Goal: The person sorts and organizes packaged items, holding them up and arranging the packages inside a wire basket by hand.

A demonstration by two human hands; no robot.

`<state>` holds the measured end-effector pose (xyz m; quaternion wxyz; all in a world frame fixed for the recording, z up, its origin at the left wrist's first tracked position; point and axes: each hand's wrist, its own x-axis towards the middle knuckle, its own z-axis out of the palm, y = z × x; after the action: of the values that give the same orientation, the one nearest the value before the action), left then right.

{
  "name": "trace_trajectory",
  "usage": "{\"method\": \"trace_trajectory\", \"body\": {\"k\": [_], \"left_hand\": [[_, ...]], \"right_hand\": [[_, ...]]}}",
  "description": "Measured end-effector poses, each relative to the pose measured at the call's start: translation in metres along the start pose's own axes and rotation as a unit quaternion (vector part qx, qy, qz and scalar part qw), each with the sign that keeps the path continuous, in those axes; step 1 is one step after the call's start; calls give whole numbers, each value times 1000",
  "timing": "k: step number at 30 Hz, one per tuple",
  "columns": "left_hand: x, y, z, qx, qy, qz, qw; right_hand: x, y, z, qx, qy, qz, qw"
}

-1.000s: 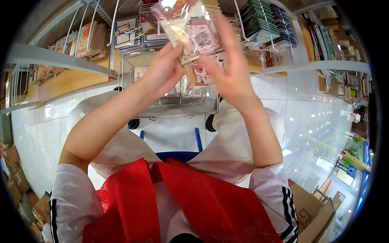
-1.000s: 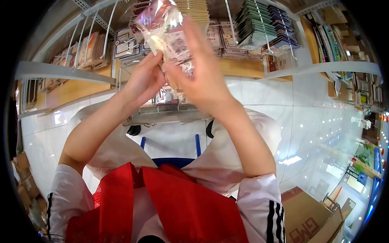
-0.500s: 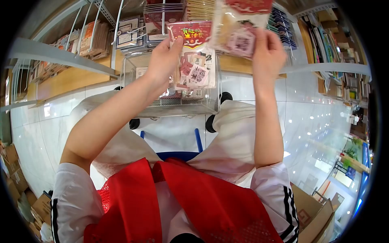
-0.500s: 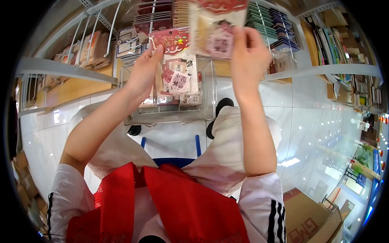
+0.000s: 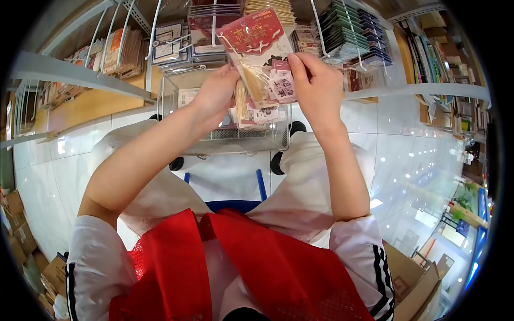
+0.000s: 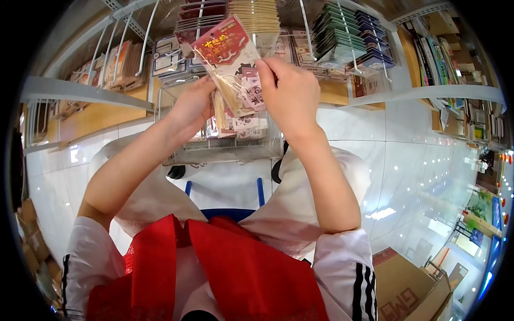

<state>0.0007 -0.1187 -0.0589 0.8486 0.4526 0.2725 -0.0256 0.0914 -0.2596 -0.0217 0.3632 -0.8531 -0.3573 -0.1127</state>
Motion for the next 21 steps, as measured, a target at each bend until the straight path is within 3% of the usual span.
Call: {"method": "trace_trajectory", "body": {"k": [3,8,11,12,15,18,19,21], "left_hand": [[0,-3,-1,-13,-5,2,1000],[-5,1,3,-55,-14,-10,998],[-7,2,6,14,-40,14,999],[-5,4,3,100,-35,41,994],[1,22,-5,337,10,105,936],[3,39,-15,491,-16,193,849],[1,40,-16,488,-17,231,842],[-3,51,-14,550,38,228,803]], "right_hand": [[3,1,-2,39,27,-10,999],[2,9,6,103,11,138,985],[5,30,19,187,-20,183,965],[4,34,20,223,-39,195,954],[16,24,8,256,56,168,950],[25,31,-6,196,20,46,979],[25,35,-10,264,-90,85,957],[28,46,-17,225,-178,130,949]]}}
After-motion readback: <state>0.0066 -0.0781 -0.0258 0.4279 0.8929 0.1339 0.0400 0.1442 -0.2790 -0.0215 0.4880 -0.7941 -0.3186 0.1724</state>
